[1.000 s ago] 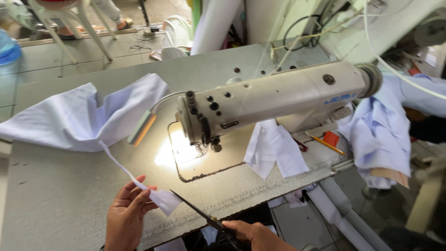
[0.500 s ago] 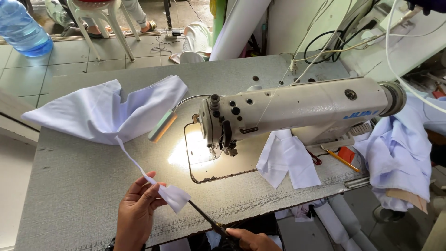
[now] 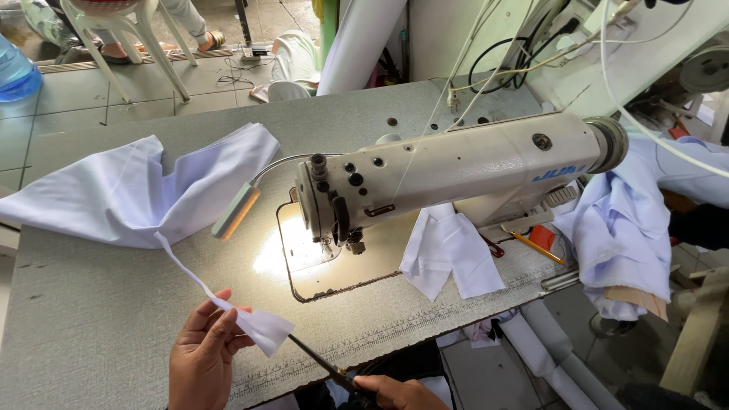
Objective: Cutting small rectangular strips from a piece of white fabric using scissors at a sewing workstation.
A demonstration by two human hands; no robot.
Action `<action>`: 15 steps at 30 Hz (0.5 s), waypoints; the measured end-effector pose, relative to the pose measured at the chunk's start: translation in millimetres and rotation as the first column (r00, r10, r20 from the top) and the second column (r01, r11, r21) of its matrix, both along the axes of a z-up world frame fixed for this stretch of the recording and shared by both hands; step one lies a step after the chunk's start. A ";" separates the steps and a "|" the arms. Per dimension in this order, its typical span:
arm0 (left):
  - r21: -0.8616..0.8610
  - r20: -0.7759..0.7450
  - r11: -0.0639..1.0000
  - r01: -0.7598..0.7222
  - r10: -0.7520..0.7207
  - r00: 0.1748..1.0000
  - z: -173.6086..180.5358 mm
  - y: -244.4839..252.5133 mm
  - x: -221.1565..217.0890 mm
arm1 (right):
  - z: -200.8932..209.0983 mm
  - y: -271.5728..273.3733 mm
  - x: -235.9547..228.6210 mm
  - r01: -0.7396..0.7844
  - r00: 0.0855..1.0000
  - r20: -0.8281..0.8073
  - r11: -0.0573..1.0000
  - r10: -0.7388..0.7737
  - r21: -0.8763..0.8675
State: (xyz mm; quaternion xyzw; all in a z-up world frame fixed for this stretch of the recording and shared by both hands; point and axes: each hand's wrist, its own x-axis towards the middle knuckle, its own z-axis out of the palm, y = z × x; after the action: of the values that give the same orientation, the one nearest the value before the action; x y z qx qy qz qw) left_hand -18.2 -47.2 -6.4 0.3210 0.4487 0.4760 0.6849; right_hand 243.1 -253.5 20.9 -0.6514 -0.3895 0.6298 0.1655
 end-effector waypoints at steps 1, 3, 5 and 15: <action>0.008 0.001 1.000 0.006 -0.006 1.000 -1.8 0.2 -0.9 | 0.3 -0.4 -1.5 -0.035 0.997 0.072 0.999 0.034 0.010; 0.015 0.003 1.000 0.014 -0.014 1.000 -6.2 0.8 -1.8 | 4.4 0.4 -3.5 -0.068 0.987 0.146 0.998 0.065 0.017; 0.011 0.017 1.000 0.000 0.000 1.000 -11.0 1.3 -3.6 | 11.6 2.7 -5.8 -0.061 0.982 0.177 0.997 0.068 -0.046; 0.033 -0.005 0.999 0.005 -0.005 1.000 -4.3 2.7 -6.4 | -15.8 -11.9 3.6 -0.064 0.993 0.103 0.996 0.057 0.063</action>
State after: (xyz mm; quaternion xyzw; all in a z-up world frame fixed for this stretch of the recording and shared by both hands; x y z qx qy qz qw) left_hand -24.6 -44.5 -10.7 0.3348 0.4417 0.4808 0.6795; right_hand 246.8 -265.4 5.2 -0.6645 -0.4377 0.5874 0.1477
